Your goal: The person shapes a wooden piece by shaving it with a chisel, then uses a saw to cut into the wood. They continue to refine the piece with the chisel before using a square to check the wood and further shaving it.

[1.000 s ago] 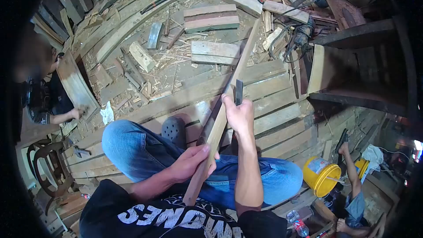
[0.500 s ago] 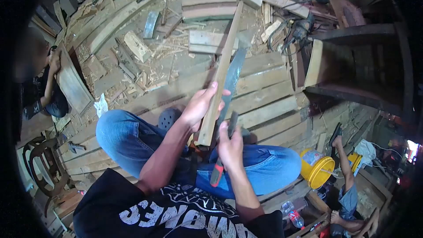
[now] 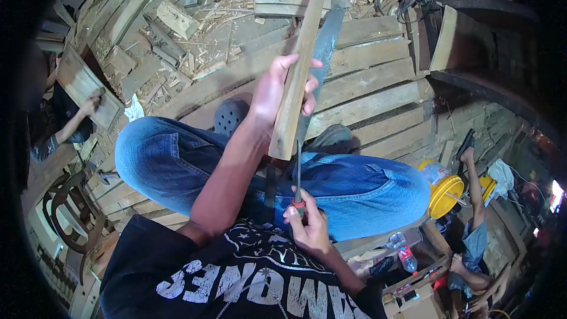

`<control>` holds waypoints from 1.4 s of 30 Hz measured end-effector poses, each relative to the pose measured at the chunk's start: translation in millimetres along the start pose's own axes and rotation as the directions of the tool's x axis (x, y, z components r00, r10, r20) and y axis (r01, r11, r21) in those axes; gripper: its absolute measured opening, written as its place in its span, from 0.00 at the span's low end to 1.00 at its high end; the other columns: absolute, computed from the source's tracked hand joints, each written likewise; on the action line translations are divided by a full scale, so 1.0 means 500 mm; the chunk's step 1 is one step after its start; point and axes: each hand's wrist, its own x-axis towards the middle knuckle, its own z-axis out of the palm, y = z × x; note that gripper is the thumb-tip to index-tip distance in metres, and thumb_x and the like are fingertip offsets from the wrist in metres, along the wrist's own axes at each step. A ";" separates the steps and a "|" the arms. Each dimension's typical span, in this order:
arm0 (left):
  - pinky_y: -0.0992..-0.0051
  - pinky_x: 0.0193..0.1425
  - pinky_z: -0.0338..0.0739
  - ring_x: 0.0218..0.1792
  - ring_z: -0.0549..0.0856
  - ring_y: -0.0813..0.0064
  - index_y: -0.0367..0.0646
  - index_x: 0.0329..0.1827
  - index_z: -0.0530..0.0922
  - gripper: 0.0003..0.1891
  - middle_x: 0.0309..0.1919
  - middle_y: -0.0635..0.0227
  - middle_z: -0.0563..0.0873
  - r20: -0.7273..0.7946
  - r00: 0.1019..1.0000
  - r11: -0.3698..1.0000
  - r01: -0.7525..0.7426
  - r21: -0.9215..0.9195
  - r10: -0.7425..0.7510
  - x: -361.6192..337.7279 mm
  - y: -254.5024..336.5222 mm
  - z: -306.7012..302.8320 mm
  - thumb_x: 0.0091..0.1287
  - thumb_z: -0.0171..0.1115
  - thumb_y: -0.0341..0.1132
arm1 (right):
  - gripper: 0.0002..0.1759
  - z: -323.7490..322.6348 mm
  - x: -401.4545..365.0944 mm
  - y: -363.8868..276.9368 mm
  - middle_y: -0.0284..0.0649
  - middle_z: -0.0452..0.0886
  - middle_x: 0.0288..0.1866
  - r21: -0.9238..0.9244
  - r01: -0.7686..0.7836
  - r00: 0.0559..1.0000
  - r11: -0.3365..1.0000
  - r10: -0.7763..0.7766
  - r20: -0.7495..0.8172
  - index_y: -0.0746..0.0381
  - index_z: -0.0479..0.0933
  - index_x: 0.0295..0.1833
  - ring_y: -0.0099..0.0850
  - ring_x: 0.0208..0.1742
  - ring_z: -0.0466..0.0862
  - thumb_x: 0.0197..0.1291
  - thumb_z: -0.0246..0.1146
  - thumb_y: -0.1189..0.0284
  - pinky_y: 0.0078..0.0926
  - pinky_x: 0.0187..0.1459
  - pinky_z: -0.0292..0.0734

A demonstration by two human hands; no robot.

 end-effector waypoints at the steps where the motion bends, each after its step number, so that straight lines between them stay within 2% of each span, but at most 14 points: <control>1: 0.72 0.23 0.72 0.16 0.77 0.72 0.40 0.49 0.70 0.18 0.21 0.68 0.75 -0.005 1.000 1.000 0.002 -0.002 -0.002 -0.003 -0.003 0.001 0.69 0.44 0.46 | 0.24 -0.004 -0.003 0.003 0.39 0.78 0.34 0.001 -0.005 1.000 1.000 0.005 0.003 0.66 0.60 0.68 0.22 0.29 0.78 0.69 0.54 0.75 0.21 0.34 0.76; 3: 0.73 0.18 0.69 0.13 0.76 0.71 0.40 0.49 0.66 0.18 0.22 0.66 0.75 -0.082 0.996 0.998 0.030 -0.052 -0.034 -0.015 -0.010 0.015 0.68 0.45 0.47 | 0.24 -0.009 -0.008 -0.008 0.38 0.77 0.32 -0.079 0.076 0.988 0.994 -0.086 -0.131 0.67 0.61 0.69 0.21 0.28 0.77 0.69 0.53 0.74 0.19 0.29 0.75; 4: 0.73 0.14 0.67 0.11 0.74 0.71 0.40 0.49 0.63 0.18 0.21 0.65 0.75 -0.055 0.998 0.999 0.001 -0.042 -0.004 -0.015 -0.014 0.014 0.70 0.45 0.48 | 0.24 -0.016 -0.001 -0.019 0.36 0.79 0.26 -0.125 0.146 0.963 0.981 -0.170 -0.209 0.68 0.66 0.67 0.20 0.23 0.78 0.66 0.56 0.75 0.19 0.25 0.74; 5: 0.73 0.14 0.67 0.11 0.74 0.71 0.40 0.49 0.63 0.18 0.21 0.65 0.75 -0.062 0.998 0.999 0.004 -0.045 -0.007 -0.013 -0.016 0.012 0.70 0.45 0.48 | 0.26 -0.032 0.004 -0.047 0.37 0.79 0.25 -0.211 0.178 0.956 0.961 -0.221 -0.196 0.70 0.62 0.69 0.20 0.22 0.78 0.67 0.54 0.77 0.19 0.24 0.73; 7: 0.73 0.14 0.68 0.10 0.73 0.72 0.39 0.50 0.63 0.20 0.22 0.65 0.75 -0.036 0.999 0.999 -0.031 -0.029 0.030 -0.008 -0.023 0.005 0.73 0.43 0.50 | 0.27 -0.047 0.004 -0.117 0.37 0.78 0.23 -0.281 0.090 0.955 0.955 -0.163 -0.249 0.71 0.60 0.70 0.20 0.20 0.77 0.66 0.52 0.79 0.19 0.23 0.73; 12: 0.74 0.17 0.71 0.15 0.76 0.74 0.36 0.36 0.75 0.26 0.20 0.64 0.77 -0.215 0.976 0.997 -0.023 0.067 0.037 0.006 -0.046 0.016 0.74 0.40 0.52 | 0.26 -0.060 -0.027 -0.200 0.40 0.78 0.21 -0.378 0.074 0.988 0.923 -0.119 -0.098 0.72 0.61 0.69 0.25 0.19 0.79 0.65 0.52 0.79 0.22 0.25 0.74; 14: 0.74 0.17 0.71 0.15 0.76 0.74 0.36 0.37 0.75 0.26 0.20 0.64 0.77 -0.226 0.974 0.994 -0.005 0.107 0.029 0.009 -0.051 0.013 0.74 0.41 0.52 | 0.27 -0.061 -0.033 -0.218 0.46 0.81 0.24 -0.401 0.028 0.997 0.916 -0.056 -0.058 0.70 0.63 0.69 0.29 0.21 0.82 0.65 0.55 0.78 0.25 0.27 0.76; 18: 0.74 0.16 0.70 0.13 0.76 0.75 0.34 0.38 0.75 0.26 0.20 0.64 0.77 -0.277 0.960 0.983 0.023 0.180 0.028 0.005 -0.051 0.020 0.74 0.44 0.53 | 0.27 -0.068 -0.034 -0.229 0.46 0.79 0.22 -0.465 0.021 0.997 0.885 -0.054 -0.057 0.68 0.65 0.69 0.30 0.19 0.81 0.64 0.57 0.78 0.25 0.25 0.74; 23: 0.74 0.16 0.71 0.13 0.76 0.75 0.33 0.40 0.74 0.25 0.21 0.64 0.78 -0.275 0.959 0.955 0.010 0.296 0.075 0.014 -0.068 0.014 0.74 0.45 0.52 | 0.27 -0.071 -0.030 -0.264 0.44 0.76 0.20 -0.745 0.014 0.999 0.667 -0.043 -0.020 0.66 0.67 0.68 0.33 0.19 0.78 0.62 0.58 0.78 0.27 0.31 0.74; 24: 0.75 0.16 0.71 0.13 0.76 0.75 0.32 0.41 0.74 0.25 0.21 0.64 0.78 -0.275 0.959 0.960 0.004 0.280 0.076 0.016 -0.072 0.014 0.75 0.45 0.51 | 0.27 -0.067 -0.032 -0.268 0.44 0.76 0.20 -0.745 0.009 0.999 0.667 -0.039 -0.023 0.66 0.67 0.68 0.33 0.19 0.78 0.62 0.58 0.78 0.27 0.31 0.74; 26: 0.75 0.16 0.71 0.13 0.76 0.75 0.32 0.42 0.74 0.25 0.21 0.64 0.78 -0.275 0.959 0.965 0.004 0.263 0.071 0.018 -0.077 0.016 0.75 0.45 0.51 | 0.26 -0.058 -0.037 -0.275 0.46 0.80 0.35 -0.669 -0.089 0.992 0.738 0.008 -0.123 0.63 0.68 0.68 0.34 0.32 0.77 0.63 0.57 0.77 0.32 0.43 0.73; 30: 0.75 0.17 0.71 0.14 0.76 0.76 0.33 0.41 0.74 0.25 0.21 0.64 0.77 -0.269 0.962 0.975 0.010 0.224 0.052 0.021 -0.078 0.016 0.75 0.44 0.51 | 0.26 -0.049 -0.050 -0.279 0.43 0.80 0.28 -0.500 -0.294 0.946 0.815 0.171 -0.277 0.64 0.67 0.68 0.30 0.25 0.77 0.64 0.58 0.75 0.28 0.35 0.73; 33: 0.75 0.17 0.70 0.15 0.76 0.77 0.33 0.41 0.73 0.25 0.21 0.65 0.76 -0.273 0.961 0.976 0.015 0.218 0.047 0.024 -0.081 0.020 0.75 0.44 0.52 | 0.28 -0.064 -0.058 -0.283 0.49 0.82 0.29 -0.557 -0.235 0.972 0.797 0.175 -0.158 0.68 0.66 0.68 0.38 0.25 0.83 0.62 0.59 0.78 0.31 0.33 0.77; 42: 0.75 0.19 0.69 0.16 0.73 0.77 0.30 0.45 0.72 0.26 0.22 0.66 0.75 -0.280 0.958 0.971 0.008 0.240 0.061 0.023 -0.083 0.038 0.75 0.44 0.51 | 0.28 -0.071 -0.080 -0.295 0.47 0.78 0.24 -0.601 -0.245 0.969 0.761 0.174 -0.175 0.60 0.69 0.68 0.35 0.22 0.79 0.60 0.59 0.79 0.30 0.29 0.74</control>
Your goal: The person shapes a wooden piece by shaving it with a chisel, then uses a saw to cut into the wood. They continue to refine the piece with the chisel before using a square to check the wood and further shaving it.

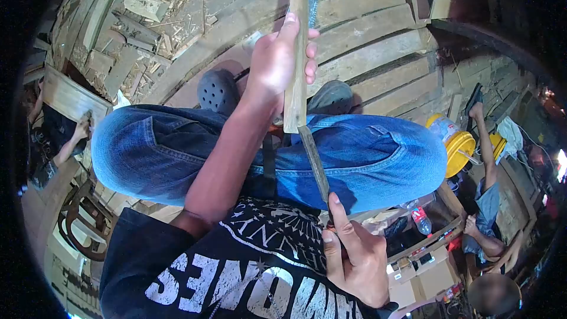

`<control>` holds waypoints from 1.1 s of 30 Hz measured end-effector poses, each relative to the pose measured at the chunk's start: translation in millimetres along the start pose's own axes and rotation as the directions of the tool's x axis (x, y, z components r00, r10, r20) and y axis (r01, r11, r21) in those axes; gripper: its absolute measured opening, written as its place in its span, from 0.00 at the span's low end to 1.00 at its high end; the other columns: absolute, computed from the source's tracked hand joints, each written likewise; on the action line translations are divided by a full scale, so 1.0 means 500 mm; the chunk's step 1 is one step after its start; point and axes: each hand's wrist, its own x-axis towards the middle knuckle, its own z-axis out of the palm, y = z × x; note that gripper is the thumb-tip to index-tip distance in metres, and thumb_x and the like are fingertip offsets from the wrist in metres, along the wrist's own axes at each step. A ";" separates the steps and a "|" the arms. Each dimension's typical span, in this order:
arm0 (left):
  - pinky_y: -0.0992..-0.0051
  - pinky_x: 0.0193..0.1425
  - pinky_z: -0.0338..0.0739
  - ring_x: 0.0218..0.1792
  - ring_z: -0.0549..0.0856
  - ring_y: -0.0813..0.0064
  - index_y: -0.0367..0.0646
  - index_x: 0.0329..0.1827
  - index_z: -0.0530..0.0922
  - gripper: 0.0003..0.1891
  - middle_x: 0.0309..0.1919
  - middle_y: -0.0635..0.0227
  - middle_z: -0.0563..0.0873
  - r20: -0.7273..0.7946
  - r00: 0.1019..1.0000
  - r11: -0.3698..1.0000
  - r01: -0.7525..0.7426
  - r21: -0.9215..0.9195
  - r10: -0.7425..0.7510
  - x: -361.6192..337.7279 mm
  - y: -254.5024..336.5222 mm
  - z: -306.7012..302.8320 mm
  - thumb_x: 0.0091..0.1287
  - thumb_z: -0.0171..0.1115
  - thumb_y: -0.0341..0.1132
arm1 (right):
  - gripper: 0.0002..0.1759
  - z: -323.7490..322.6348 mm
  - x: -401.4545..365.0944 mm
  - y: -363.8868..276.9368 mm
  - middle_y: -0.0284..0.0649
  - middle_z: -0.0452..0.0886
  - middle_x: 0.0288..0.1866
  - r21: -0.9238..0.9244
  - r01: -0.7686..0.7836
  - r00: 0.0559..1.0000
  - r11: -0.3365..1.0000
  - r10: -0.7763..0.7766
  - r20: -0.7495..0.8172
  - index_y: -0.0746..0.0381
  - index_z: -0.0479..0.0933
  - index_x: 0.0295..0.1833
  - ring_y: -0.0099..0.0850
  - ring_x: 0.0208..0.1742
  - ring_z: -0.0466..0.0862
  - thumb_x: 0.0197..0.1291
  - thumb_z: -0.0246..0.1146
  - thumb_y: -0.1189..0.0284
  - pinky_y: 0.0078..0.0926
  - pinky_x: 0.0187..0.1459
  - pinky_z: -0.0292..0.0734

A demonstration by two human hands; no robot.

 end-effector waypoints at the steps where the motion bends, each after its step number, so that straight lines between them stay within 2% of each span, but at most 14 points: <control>1: 0.76 0.21 0.68 0.17 0.72 0.78 0.28 0.49 0.71 0.27 0.23 0.68 0.74 0.005 1.000 1.000 0.009 0.014 -0.009 -0.002 0.001 0.000 0.76 0.43 0.50 | 0.28 0.000 0.000 0.002 0.47 0.78 0.24 0.000 0.018 1.000 1.000 -0.018 -0.008 0.59 0.69 0.68 0.35 0.22 0.79 0.60 0.59 0.79 0.31 0.29 0.74; 7: 0.76 0.20 0.67 0.16 0.71 0.79 0.29 0.48 0.71 0.26 0.23 0.68 0.73 -0.019 1.000 1.000 -0.011 0.021 0.011 0.000 -0.005 0.001 0.76 0.43 0.50 | 0.29 0.004 0.001 0.002 0.47 0.78 0.24 -0.017 -0.006 1.000 1.000 0.006 0.004 0.58 0.69 0.68 0.36 0.23 0.80 0.59 0.60 0.80 0.32 0.29 0.74; 13: 0.76 0.20 0.66 0.16 0.70 0.79 0.28 0.48 0.71 0.25 0.23 0.68 0.73 -0.015 1.000 1.000 -0.023 0.011 0.023 -0.003 -0.002 0.003 0.75 0.44 0.49 | 0.29 0.019 0.000 0.023 0.46 0.76 0.22 0.033 0.126 0.990 0.992 -0.123 -0.074 0.60 0.69 0.68 0.35 0.20 0.78 0.59 0.60 0.81 0.31 0.27 0.72; 15: 0.76 0.20 0.66 0.16 0.70 0.79 0.28 0.48 0.71 0.25 0.23 0.68 0.73 -0.020 1.000 1.000 -0.016 0.009 0.016 -0.002 -0.003 0.004 0.75 0.44 0.49 | 0.26 0.019 0.001 0.014 0.48 0.81 0.27 -0.013 0.024 0.999 1.000 -0.024 -0.034 0.63 0.69 0.67 0.28 0.24 0.77 0.62 0.58 0.80 0.27 0.32 0.73; 19: 0.76 0.20 0.66 0.16 0.70 0.79 0.28 0.47 0.72 0.25 0.23 0.68 0.73 -0.033 0.999 1.000 -0.011 0.015 0.011 -0.001 -0.008 0.001 0.75 0.44 0.48 | 0.26 0.026 0.006 0.016 0.47 0.80 0.25 -0.001 0.022 0.999 1.000 -0.022 -0.026 0.62 0.69 0.67 0.27 0.21 0.75 0.62 0.58 0.80 0.26 0.30 0.72; 24: 0.76 0.19 0.66 0.16 0.70 0.80 0.28 0.46 0.72 0.24 0.22 0.69 0.73 -0.034 0.999 1.000 -0.024 0.005 0.024 -0.004 -0.006 0.003 0.75 0.45 0.48 | 0.29 0.039 0.002 0.023 0.44 0.75 0.21 -0.117 0.067 0.996 0.991 -0.074 -0.059 0.61 0.68 0.68 0.28 0.17 0.74 0.59 0.59 0.83 0.27 0.26 0.70; 29: 0.76 0.19 0.65 0.16 0.70 0.80 0.29 0.45 0.73 0.24 0.22 0.69 0.73 -0.043 0.998 0.999 -0.046 0.009 0.047 0.001 -0.014 -0.001 0.74 0.45 0.48 | 0.32 0.060 0.004 0.035 0.43 0.73 0.19 -0.207 0.113 0.983 0.972 -0.139 -0.118 0.60 0.68 0.68 0.31 0.16 0.74 0.56 0.60 0.85 0.29 0.21 0.69; 31: 0.77 0.18 0.65 0.15 0.70 0.80 0.29 0.45 0.73 0.23 0.21 0.69 0.73 -0.053 0.997 0.999 -0.048 0.015 0.049 0.000 -0.016 -0.001 0.74 0.46 0.48 | 0.33 0.063 0.004 0.040 0.43 0.73 0.20 -0.302 0.147 0.972 0.942 -0.195 -0.135 0.59 0.69 0.68 0.33 0.15 0.75 0.55 0.61 0.84 0.32 0.20 0.69; 33: 0.77 0.18 0.65 0.15 0.70 0.80 0.30 0.44 0.73 0.23 0.21 0.70 0.73 -0.061 0.997 0.999 -0.050 0.013 0.051 -0.001 -0.020 0.001 0.74 0.46 0.47 | 0.33 0.065 0.007 0.035 0.42 0.73 0.20 -0.348 0.129 0.972 0.929 -0.187 -0.140 0.59 0.69 0.68 0.34 0.15 0.75 0.54 0.62 0.84 0.33 0.19 0.69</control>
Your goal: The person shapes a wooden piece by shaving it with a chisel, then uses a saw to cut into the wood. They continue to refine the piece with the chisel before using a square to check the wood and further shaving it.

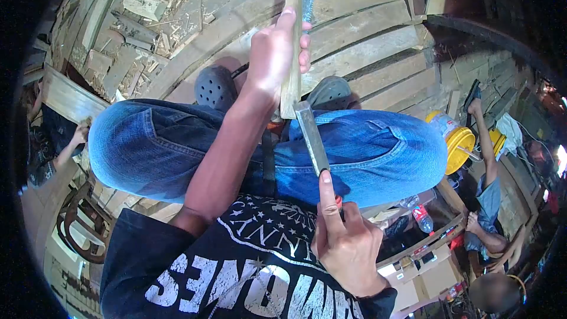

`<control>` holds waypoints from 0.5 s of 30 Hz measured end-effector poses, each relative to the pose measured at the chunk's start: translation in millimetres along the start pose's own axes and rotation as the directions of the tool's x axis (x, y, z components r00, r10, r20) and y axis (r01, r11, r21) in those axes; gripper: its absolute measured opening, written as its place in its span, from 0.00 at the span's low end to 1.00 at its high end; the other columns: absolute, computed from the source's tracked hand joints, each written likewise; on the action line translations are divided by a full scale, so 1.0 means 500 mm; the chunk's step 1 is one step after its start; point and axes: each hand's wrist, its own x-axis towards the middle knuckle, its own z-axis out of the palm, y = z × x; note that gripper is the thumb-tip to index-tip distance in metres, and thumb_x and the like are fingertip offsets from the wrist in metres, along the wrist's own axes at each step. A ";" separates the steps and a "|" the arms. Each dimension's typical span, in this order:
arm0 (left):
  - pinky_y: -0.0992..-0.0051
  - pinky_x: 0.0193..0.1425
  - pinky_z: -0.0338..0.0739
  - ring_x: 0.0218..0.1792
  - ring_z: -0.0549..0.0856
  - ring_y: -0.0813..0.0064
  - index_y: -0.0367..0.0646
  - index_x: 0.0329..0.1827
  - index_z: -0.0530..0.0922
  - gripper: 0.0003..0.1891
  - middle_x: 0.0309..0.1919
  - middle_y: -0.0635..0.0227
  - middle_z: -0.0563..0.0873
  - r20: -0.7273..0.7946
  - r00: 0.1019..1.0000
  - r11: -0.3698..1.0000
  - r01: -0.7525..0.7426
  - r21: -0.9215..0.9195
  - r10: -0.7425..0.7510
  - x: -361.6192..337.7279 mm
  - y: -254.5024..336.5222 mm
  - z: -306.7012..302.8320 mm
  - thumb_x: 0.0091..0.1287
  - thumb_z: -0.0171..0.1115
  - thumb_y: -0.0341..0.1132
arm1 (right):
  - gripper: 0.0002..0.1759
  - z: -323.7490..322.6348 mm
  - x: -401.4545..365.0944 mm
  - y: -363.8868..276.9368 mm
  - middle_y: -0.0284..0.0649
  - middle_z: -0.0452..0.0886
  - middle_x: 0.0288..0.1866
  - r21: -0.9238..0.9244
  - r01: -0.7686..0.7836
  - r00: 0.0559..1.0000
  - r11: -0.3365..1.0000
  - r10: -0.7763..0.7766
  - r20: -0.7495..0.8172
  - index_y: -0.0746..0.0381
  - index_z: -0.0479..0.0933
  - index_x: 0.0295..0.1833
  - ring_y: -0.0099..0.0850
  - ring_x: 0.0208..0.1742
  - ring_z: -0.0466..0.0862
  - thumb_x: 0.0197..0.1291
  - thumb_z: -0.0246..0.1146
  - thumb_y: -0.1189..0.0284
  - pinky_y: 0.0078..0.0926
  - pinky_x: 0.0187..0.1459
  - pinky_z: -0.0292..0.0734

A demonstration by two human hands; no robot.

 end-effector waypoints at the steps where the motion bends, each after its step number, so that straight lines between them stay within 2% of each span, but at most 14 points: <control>1: 0.78 0.18 0.65 0.15 0.70 0.80 0.31 0.44 0.74 0.23 0.21 0.70 0.73 -0.007 1.000 1.000 -0.005 -0.004 0.005 0.000 -0.002 0.002 0.74 0.47 0.47 | 0.33 0.000 0.003 -0.002 0.42 0.73 0.20 -0.052 -0.007 1.000 0.999 0.007 -0.004 0.58 0.69 0.68 0.35 0.15 0.75 0.54 0.63 0.83 0.35 0.19 0.69; 6: 0.77 0.18 0.65 0.14 0.70 0.80 0.32 0.41 0.75 0.22 0.21 0.70 0.73 -0.024 1.000 0.999 0.010 0.031 -0.009 0.006 -0.015 0.003 0.73 0.48 0.48 | 0.32 0.002 0.021 0.002 0.43 0.74 0.21 -0.122 0.014 1.000 0.992 -0.016 -0.016 0.58 0.70 0.67 0.35 0.16 0.76 0.54 0.63 0.83 0.35 0.19 0.69; 8: 0.77 0.18 0.65 0.15 0.70 0.80 0.32 0.42 0.74 0.22 0.21 0.70 0.73 -0.003 1.000 1.000 0.004 0.012 -0.004 0.006 -0.014 0.002 0.73 0.48 0.48 | 0.35 0.009 0.020 0.016 0.41 0.73 0.24 -0.079 0.061 0.997 0.995 -0.064 -0.037 0.58 0.68 0.69 0.33 0.14 0.75 0.53 0.64 0.78 0.32 0.17 0.71; 10: 0.76 0.19 0.65 0.15 0.70 0.80 0.31 0.43 0.74 0.22 0.21 0.70 0.73 0.012 1.000 1.000 -0.002 0.009 0.002 0.005 -0.010 0.001 0.73 0.48 0.47 | 0.33 0.010 0.024 0.017 0.42 0.74 0.23 -0.064 0.054 0.998 0.997 -0.055 -0.026 0.60 0.68 0.68 0.34 0.15 0.76 0.54 0.64 0.78 0.32 0.18 0.71; 12: 0.76 0.19 0.65 0.15 0.70 0.80 0.31 0.43 0.74 0.22 0.21 0.69 0.73 0.010 1.000 1.000 0.005 -0.002 -0.005 0.002 -0.007 0.003 0.73 0.48 0.47 | 0.33 0.018 0.026 0.020 0.43 0.74 0.21 0.030 0.003 0.987 1.000 0.002 -0.160 0.62 0.68 0.68 0.33 0.15 0.75 0.54 0.63 0.81 0.33 0.19 0.71; 13: 0.76 0.19 0.65 0.15 0.70 0.80 0.31 0.43 0.74 0.22 0.21 0.69 0.73 0.011 1.000 1.000 0.008 -0.004 -0.008 0.003 -0.006 0.003 0.73 0.48 0.47 | 0.32 0.010 0.030 0.013 0.43 0.74 0.20 0.074 -0.040 0.983 0.996 0.052 -0.178 0.64 0.68 0.67 0.33 0.15 0.75 0.54 0.63 0.83 0.33 0.20 0.70; 14: 0.76 0.19 0.65 0.15 0.70 0.80 0.31 0.43 0.74 0.22 0.22 0.69 0.73 0.014 1.000 1.000 0.005 -0.005 -0.005 0.003 -0.006 0.003 0.73 0.48 0.47 | 0.30 0.007 0.026 0.016 0.42 0.72 0.21 0.080 -0.075 0.978 0.994 0.089 -0.188 0.64 0.68 0.68 0.25 0.19 0.71 0.57 0.58 0.86 0.22 0.25 0.67; 15: 0.76 0.19 0.65 0.16 0.70 0.80 0.31 0.43 0.74 0.22 0.22 0.69 0.73 0.017 1.000 1.000 0.003 -0.006 -0.003 0.003 -0.007 0.001 0.73 0.47 0.47 | 0.31 0.003 0.026 0.020 0.42 0.73 0.20 0.083 -0.056 0.977 0.995 0.072 -0.202 0.64 0.68 0.68 0.28 0.17 0.73 0.56 0.60 0.85 0.26 0.22 0.68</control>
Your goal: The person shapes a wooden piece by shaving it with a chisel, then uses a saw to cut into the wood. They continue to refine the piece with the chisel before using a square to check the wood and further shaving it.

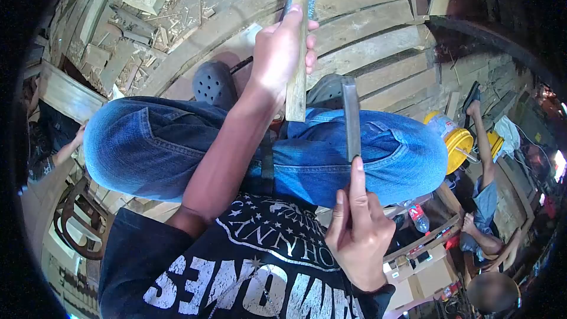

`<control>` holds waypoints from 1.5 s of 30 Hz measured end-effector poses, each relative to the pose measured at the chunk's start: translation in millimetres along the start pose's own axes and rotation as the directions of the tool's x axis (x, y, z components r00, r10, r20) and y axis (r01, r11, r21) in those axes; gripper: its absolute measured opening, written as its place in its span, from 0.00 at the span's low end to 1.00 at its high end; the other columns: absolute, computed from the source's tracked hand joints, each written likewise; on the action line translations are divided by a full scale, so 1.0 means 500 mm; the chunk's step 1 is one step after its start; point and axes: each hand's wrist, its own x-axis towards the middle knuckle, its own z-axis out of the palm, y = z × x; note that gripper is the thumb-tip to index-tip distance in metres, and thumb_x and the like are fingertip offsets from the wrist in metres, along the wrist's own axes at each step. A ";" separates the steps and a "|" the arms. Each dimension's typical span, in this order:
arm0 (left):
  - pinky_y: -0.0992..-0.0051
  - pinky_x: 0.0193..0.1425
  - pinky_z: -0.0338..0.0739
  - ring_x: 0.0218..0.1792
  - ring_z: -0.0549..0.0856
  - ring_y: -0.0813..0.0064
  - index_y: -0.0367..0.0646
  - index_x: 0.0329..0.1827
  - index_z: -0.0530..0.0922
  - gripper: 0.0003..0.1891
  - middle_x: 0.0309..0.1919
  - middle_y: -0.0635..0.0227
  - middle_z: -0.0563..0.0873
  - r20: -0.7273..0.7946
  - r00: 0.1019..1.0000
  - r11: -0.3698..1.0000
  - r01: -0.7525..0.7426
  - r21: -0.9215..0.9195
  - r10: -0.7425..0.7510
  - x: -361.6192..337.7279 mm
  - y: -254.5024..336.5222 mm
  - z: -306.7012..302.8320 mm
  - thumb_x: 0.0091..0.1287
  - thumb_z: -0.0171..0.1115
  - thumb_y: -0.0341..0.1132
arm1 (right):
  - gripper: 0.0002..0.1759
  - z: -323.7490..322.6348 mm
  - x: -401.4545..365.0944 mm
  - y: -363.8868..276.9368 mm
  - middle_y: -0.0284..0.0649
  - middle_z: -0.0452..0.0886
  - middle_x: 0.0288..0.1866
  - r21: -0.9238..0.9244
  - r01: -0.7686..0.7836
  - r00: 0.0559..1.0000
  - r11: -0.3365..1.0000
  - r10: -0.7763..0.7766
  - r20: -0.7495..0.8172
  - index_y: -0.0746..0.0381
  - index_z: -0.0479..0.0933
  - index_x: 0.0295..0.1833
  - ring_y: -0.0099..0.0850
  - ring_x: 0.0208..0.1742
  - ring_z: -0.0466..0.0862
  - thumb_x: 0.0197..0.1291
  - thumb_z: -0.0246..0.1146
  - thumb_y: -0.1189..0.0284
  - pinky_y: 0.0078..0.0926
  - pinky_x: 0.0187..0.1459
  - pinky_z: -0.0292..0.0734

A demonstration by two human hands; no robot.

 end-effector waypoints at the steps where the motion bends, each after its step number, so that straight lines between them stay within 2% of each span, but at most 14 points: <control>1: 0.76 0.19 0.65 0.16 0.70 0.80 0.31 0.43 0.74 0.22 0.22 0.69 0.73 -0.001 1.000 1.000 0.003 0.000 -0.003 0.001 -0.001 -0.002 0.73 0.47 0.47 | 0.31 -0.004 0.002 0.003 0.43 0.73 0.19 0.007 0.018 1.000 1.000 -0.018 -0.013 0.65 0.68 0.68 0.31 0.15 0.74 0.56 0.61 0.83 0.30 0.20 0.70; 5: 0.76 0.19 0.65 0.15 0.71 0.79 0.30 0.44 0.73 0.22 0.22 0.69 0.73 0.005 1.000 1.000 0.012 -0.024 -0.012 0.002 -0.001 -0.002 0.73 0.47 0.47 | 0.29 -0.019 0.002 0.004 0.43 0.73 0.19 0.090 0.029 0.999 0.996 -0.033 0.037 0.65 0.69 0.67 0.30 0.15 0.73 0.57 0.61 0.83 0.29 0.21 0.69; 7: 0.76 0.19 0.65 0.15 0.71 0.79 0.30 0.44 0.73 0.23 0.22 0.68 0.73 -0.004 1.000 1.000 0.017 -0.026 -0.017 -0.001 0.004 -0.002 0.73 0.48 0.47 | 0.28 -0.029 0.000 -0.001 0.43 0.73 0.18 0.129 0.016 0.986 0.991 -0.037 0.161 0.64 0.71 0.65 0.29 0.15 0.73 0.57 0.61 0.82 0.27 0.21 0.69; 9: 0.76 0.19 0.65 0.15 0.71 0.79 0.30 0.44 0.73 0.23 0.22 0.68 0.73 0.001 1.000 0.999 0.023 -0.040 -0.023 -0.004 0.009 -0.002 0.73 0.48 0.47 | 0.27 -0.030 -0.003 0.000 0.43 0.73 0.18 0.142 0.004 0.983 0.990 -0.030 0.179 0.63 0.72 0.65 0.29 0.15 0.73 0.57 0.61 0.82 0.27 0.21 0.69; 12: 0.76 0.19 0.66 0.15 0.71 0.78 0.29 0.44 0.73 0.23 0.22 0.68 0.74 0.020 1.000 0.999 0.016 -0.049 -0.015 -0.003 0.008 -0.004 0.74 0.47 0.47 | 0.28 -0.035 -0.013 -0.001 0.44 0.78 0.22 0.224 -0.061 0.973 0.973 0.008 0.230 0.64 0.71 0.65 0.29 0.19 0.78 0.57 0.61 0.83 0.24 0.25 0.72; 16: 0.76 0.19 0.67 0.16 0.72 0.78 0.28 0.44 0.73 0.24 0.22 0.67 0.74 0.026 1.000 0.999 0.011 -0.042 -0.010 -0.004 0.011 -0.002 0.74 0.46 0.47 | 0.28 -0.036 -0.032 -0.006 0.46 0.80 0.25 0.318 -0.075 0.963 0.945 -0.014 0.271 0.64 0.70 0.66 0.29 0.22 0.81 0.57 0.61 0.83 0.23 0.29 0.75; 30: 0.76 0.19 0.67 0.16 0.72 0.78 0.28 0.44 0.74 0.23 0.22 0.66 0.74 0.003 1.000 0.998 0.010 -0.063 -0.010 -0.003 0.017 -0.001 0.74 0.47 0.47 | 0.28 -0.044 -0.036 -0.028 0.44 0.78 0.22 0.272 -0.099 0.962 0.957 0.023 0.270 0.63 0.70 0.66 0.29 0.19 0.79 0.57 0.61 0.82 0.25 0.26 0.73; 33: 0.76 0.19 0.68 0.16 0.72 0.78 0.28 0.43 0.74 0.23 0.22 0.66 0.75 -0.004 1.000 0.998 0.007 -0.055 -0.007 -0.002 0.015 0.001 0.74 0.47 0.47 | 0.28 -0.046 -0.036 -0.032 0.44 0.77 0.21 0.207 -0.117 0.956 0.971 0.054 0.289 0.63 0.70 0.66 0.31 0.18 0.78 0.58 0.61 0.82 0.26 0.25 0.73; 39: 0.76 0.19 0.68 0.15 0.72 0.78 0.28 0.44 0.75 0.24 0.22 0.66 0.75 -0.006 1.000 0.998 0.009 -0.056 -0.009 -0.001 0.014 0.003 0.74 0.46 0.47 | 0.29 -0.042 -0.037 -0.032 0.43 0.75 0.19 0.203 -0.044 0.974 0.978 -0.004 0.228 0.62 0.70 0.67 0.32 0.17 0.77 0.58 0.61 0.81 0.29 0.23 0.71; 42: 0.76 0.19 0.68 0.15 0.72 0.78 0.28 0.43 0.75 0.24 0.22 0.66 0.75 -0.003 1.000 0.999 -0.008 -0.041 0.008 -0.001 0.011 0.001 0.74 0.46 0.47 | 0.29 -0.048 -0.029 -0.049 0.43 0.74 0.19 0.160 -0.106 0.958 0.981 0.057 0.282 0.62 0.70 0.67 0.33 0.16 0.76 0.58 0.61 0.81 0.30 0.23 0.71; 44: 0.76 0.19 0.68 0.15 0.72 0.78 0.28 0.43 0.75 0.24 0.22 0.66 0.75 -0.006 1.000 0.999 -0.007 -0.048 0.007 0.000 0.008 0.000 0.74 0.46 0.47 | 0.26 -0.055 -0.025 -0.064 0.42 0.78 0.23 0.112 -0.233 0.925 0.966 0.185 0.332 0.63 0.71 0.65 0.21 0.21 0.70 0.59 0.58 0.84 0.20 0.29 0.68; 45: 0.76 0.19 0.68 0.15 0.72 0.78 0.28 0.43 0.75 0.24 0.22 0.67 0.75 -0.004 1.000 0.999 -0.007 -0.054 0.007 0.001 0.006 0.000 0.74 0.46 0.48 | 0.26 -0.053 -0.025 -0.058 0.42 0.78 0.23 0.112 -0.235 0.925 0.966 0.186 0.332 0.63 0.71 0.65 0.21 0.21 0.70 0.59 0.58 0.84 0.20 0.29 0.68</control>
